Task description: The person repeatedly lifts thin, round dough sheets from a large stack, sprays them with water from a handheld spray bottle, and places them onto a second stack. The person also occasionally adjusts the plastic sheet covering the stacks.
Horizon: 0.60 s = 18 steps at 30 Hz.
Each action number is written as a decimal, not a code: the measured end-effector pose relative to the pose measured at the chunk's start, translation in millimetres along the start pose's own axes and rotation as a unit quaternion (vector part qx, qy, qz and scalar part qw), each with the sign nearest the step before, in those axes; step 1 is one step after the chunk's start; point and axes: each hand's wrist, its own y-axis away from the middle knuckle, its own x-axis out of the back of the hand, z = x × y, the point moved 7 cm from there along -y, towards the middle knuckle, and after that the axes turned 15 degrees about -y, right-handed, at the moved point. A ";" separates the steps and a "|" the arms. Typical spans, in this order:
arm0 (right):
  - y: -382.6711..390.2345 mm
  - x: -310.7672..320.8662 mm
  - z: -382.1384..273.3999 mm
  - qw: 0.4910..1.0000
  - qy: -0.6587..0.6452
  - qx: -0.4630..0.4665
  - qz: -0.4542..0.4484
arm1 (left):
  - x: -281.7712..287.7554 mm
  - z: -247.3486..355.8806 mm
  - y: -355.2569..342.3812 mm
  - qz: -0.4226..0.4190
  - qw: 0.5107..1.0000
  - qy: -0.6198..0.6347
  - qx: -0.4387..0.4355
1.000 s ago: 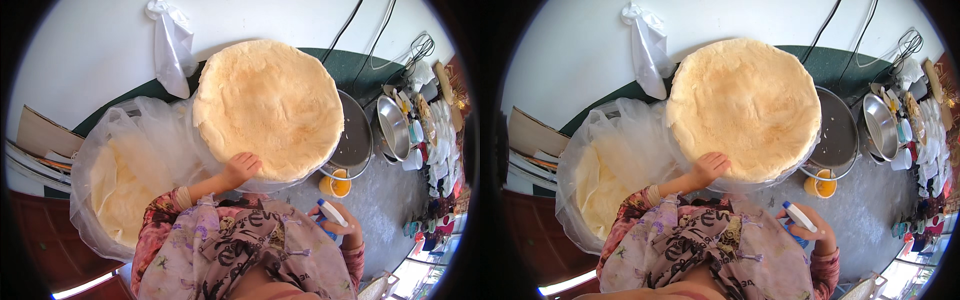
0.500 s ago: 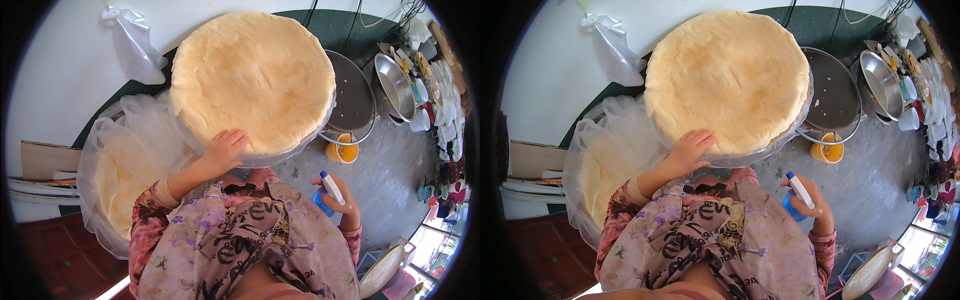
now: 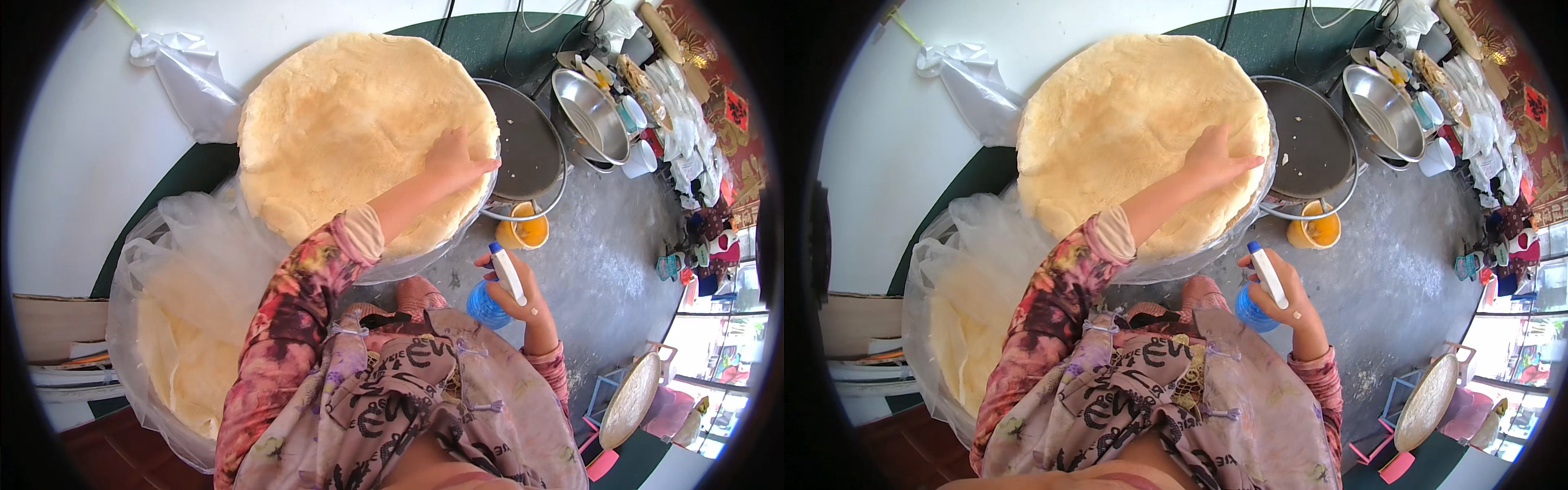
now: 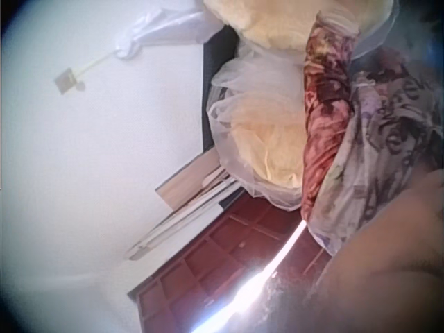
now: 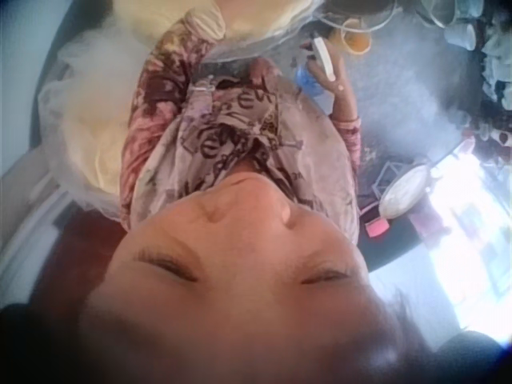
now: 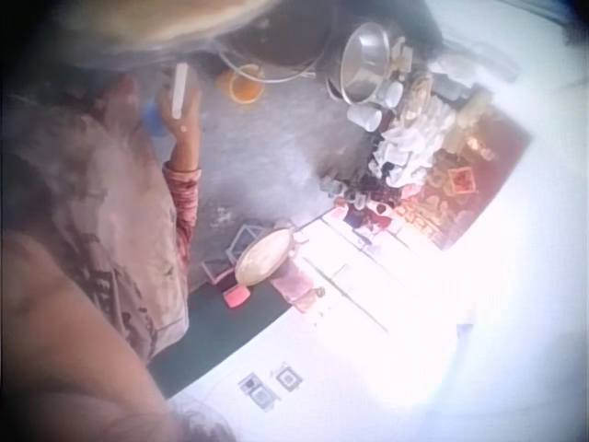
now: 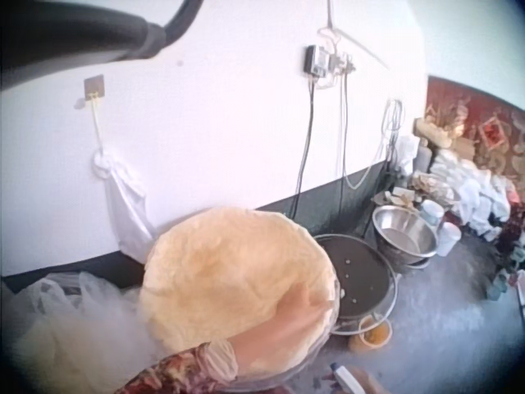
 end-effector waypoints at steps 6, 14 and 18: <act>-28.1 31.7 -3.9 0.998 -0.001 0.037 -0.053 | -38.8 -14.5 -23.2 0.026 0.996 0.087 0.015; -84.4 94.1 -14.5 0.977 0.022 0.120 -0.176 | -40.4 -25.9 -14.1 -0.023 0.983 0.155 0.092; -113.8 104.4 -11.0 0.966 0.046 0.080 -0.241 | -33.8 -3.0 -4.2 0.042 0.997 -0.008 0.063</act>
